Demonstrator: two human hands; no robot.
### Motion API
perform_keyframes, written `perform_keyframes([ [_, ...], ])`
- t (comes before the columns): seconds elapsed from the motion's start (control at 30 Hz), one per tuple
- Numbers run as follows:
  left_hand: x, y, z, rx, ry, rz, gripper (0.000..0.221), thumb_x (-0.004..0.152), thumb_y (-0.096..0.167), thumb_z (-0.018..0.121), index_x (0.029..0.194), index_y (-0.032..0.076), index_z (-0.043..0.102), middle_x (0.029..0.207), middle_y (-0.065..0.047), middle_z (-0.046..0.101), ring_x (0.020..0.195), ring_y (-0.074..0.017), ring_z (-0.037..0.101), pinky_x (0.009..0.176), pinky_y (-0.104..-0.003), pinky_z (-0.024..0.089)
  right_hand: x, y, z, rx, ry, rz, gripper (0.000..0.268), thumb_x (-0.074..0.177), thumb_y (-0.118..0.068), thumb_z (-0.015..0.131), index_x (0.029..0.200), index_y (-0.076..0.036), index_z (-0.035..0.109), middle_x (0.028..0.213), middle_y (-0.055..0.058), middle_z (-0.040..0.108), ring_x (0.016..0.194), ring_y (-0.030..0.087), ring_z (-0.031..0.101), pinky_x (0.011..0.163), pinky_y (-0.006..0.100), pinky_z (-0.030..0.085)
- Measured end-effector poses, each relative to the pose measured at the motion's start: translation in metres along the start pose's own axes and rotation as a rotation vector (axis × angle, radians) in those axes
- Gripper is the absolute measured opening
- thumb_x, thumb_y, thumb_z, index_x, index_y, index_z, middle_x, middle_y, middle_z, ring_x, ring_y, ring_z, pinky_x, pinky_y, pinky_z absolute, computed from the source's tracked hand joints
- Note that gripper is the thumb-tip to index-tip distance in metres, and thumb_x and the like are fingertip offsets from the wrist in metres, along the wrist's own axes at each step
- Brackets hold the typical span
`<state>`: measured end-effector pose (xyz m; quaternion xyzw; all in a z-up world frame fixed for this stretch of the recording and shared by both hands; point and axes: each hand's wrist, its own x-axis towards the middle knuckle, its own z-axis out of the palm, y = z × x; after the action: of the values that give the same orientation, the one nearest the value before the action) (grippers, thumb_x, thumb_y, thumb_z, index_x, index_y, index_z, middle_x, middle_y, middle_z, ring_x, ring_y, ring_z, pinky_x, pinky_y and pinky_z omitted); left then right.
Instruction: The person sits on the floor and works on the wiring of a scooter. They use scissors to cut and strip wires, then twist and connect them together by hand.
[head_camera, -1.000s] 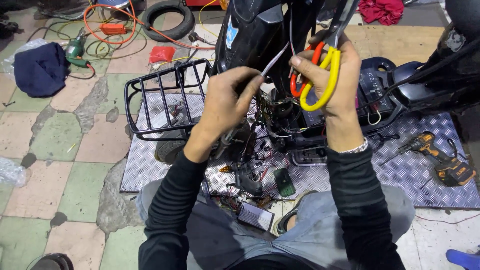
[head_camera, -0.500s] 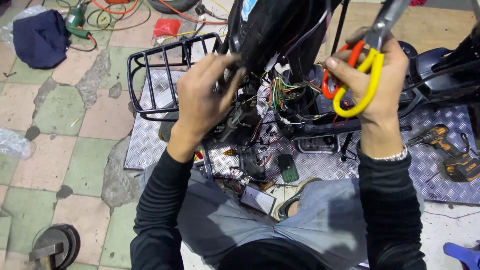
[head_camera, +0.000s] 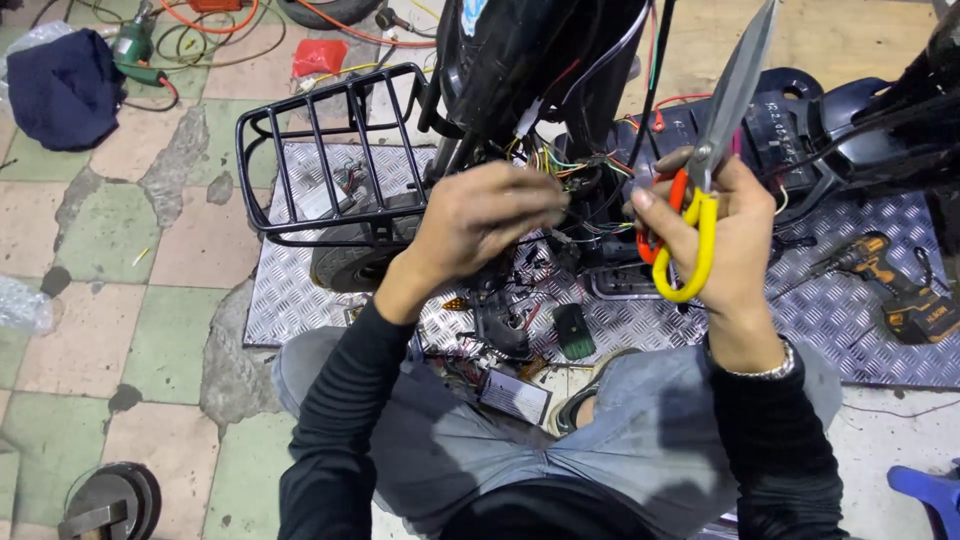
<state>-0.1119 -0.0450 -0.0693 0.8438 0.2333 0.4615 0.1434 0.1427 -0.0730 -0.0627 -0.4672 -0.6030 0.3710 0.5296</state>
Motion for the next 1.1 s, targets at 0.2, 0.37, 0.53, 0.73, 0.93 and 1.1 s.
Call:
perform_keyframes([
  [0.2, 0.039, 0.001, 0.019, -0.372, 0.230, -0.324, 0.013, 0.086, 0.007, 0.082, 0.095, 0.000, 0.074, 0.085, -0.005, 0.073, 0.068, -0.0089, 0.062, 0.064, -0.021, 0.053, 0.000, 0.008, 0.012, 0.086, 0.041, -0.030, 0.043, 0.088, 0.005, 0.078, 0.121, -0.003, 0.053, 0.099, 0.012, 0.069, 0.081, 0.017, 0.069, 0.066, 0.024, 0.057],
  [0.37, 0.045, -0.011, 0.018, -0.664, 0.169, -0.530, 0.016, 0.088, 0.009, 0.079, 0.098, -0.003, 0.075, 0.080, -0.008, 0.074, 0.064, -0.0110, 0.066, 0.059, -0.021, 0.056, 0.007, 0.012, 0.036, 0.168, 0.050, -0.156, 0.054, 0.085, 0.010, 0.080, 0.126, -0.006, 0.049, 0.110, 0.009, 0.066, 0.105, 0.019, 0.071, 0.092, 0.029, 0.061],
  [0.53, 0.049, -0.006, 0.010, -0.454, 0.094, -0.437, 0.020, 0.088, -0.004, 0.077, 0.107, -0.004, 0.071, 0.100, -0.008, 0.074, 0.080, -0.0106, 0.070, 0.074, -0.020, 0.061, 0.012, 0.010, 0.048, 0.234, 0.186, -0.198, 0.038, 0.094, 0.008, 0.072, 0.123, -0.003, 0.050, 0.104, 0.014, 0.072, 0.091, 0.017, 0.070, 0.085, 0.025, 0.057],
  [0.73, 0.051, 0.003, 0.017, -0.304, 0.187, -0.433, 0.023, 0.087, 0.002, 0.080, 0.109, -0.001, 0.072, 0.092, -0.006, 0.076, 0.072, -0.0081, 0.067, 0.065, -0.019, 0.057, 0.019, 0.006, 0.035, 0.169, 0.126, -0.226, 0.042, 0.095, 0.012, 0.073, 0.125, -0.003, 0.047, 0.107, 0.015, 0.072, 0.091, 0.019, 0.070, 0.085, 0.025, 0.056],
  [0.93, 0.046, -0.011, 0.022, -0.463, 0.149, -0.489, 0.029, 0.088, -0.002, 0.076, 0.116, -0.003, 0.068, 0.105, -0.012, 0.076, 0.088, -0.0146, 0.074, 0.081, -0.023, 0.064, 0.025, 0.014, 0.042, 0.270, 0.096, -0.222, 0.045, 0.093, 0.011, 0.075, 0.125, -0.005, 0.048, 0.111, 0.013, 0.067, 0.101, 0.020, 0.070, 0.090, 0.027, 0.059],
  [1.1, 0.040, -0.007, 0.015, -0.535, 0.085, -0.489, 0.034, 0.092, -0.012, 0.066, 0.124, -0.004, 0.062, 0.109, -0.015, 0.074, 0.093, -0.0174, 0.077, 0.080, -0.023, 0.064, 0.030, 0.018, 0.042, 0.253, 0.116, -0.233, 0.042, 0.094, 0.010, 0.075, 0.123, -0.006, 0.049, 0.109, 0.010, 0.066, 0.099, 0.018, 0.069, 0.090, 0.027, 0.060],
])
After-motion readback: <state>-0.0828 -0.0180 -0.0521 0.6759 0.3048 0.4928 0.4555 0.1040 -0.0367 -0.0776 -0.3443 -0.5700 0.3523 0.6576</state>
